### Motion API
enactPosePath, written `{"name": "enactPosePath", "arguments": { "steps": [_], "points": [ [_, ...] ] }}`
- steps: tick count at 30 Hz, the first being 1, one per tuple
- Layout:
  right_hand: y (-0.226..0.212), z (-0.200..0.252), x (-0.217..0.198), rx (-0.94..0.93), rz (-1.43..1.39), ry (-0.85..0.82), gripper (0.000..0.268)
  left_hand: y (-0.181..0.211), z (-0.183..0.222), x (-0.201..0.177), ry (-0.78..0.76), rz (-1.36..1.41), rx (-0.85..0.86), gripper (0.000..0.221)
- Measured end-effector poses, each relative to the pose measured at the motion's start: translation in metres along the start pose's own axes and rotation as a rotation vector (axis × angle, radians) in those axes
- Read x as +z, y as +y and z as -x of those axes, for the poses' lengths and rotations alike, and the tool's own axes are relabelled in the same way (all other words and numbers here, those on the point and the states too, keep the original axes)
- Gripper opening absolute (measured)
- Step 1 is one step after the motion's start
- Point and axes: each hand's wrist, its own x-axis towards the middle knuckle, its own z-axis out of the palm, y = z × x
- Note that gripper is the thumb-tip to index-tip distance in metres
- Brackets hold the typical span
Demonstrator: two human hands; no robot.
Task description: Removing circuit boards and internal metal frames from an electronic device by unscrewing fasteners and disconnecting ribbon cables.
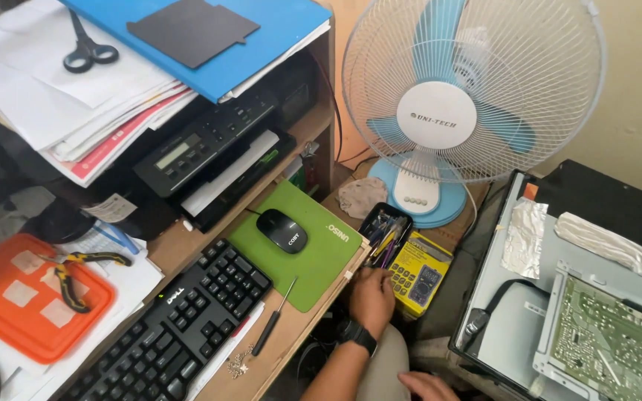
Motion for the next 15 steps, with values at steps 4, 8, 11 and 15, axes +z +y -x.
{"name": "enactPosePath", "arguments": {
  "steps": [4,8,11,15],
  "points": [
    [-0.061,-0.013,-0.022,0.227,-0.276,-0.069,0.06,-0.029,-0.037,0.031,-0.125,0.022,-0.069,0.028],
    [-0.151,-0.018,-0.06,0.451,-0.315,0.127,0.05,-0.07,-0.064,0.076,-0.101,-0.01,-0.153,0.034],
    [-0.168,-0.033,-0.069,0.375,-0.313,0.109,0.045,-0.081,-0.081,0.091,-0.147,0.217,-0.573,0.029],
    [-0.143,-0.048,-0.053,0.33,-0.349,0.205,0.043,-0.144,-0.08,0.121,-0.125,0.005,-0.435,0.015]
  ]
}}
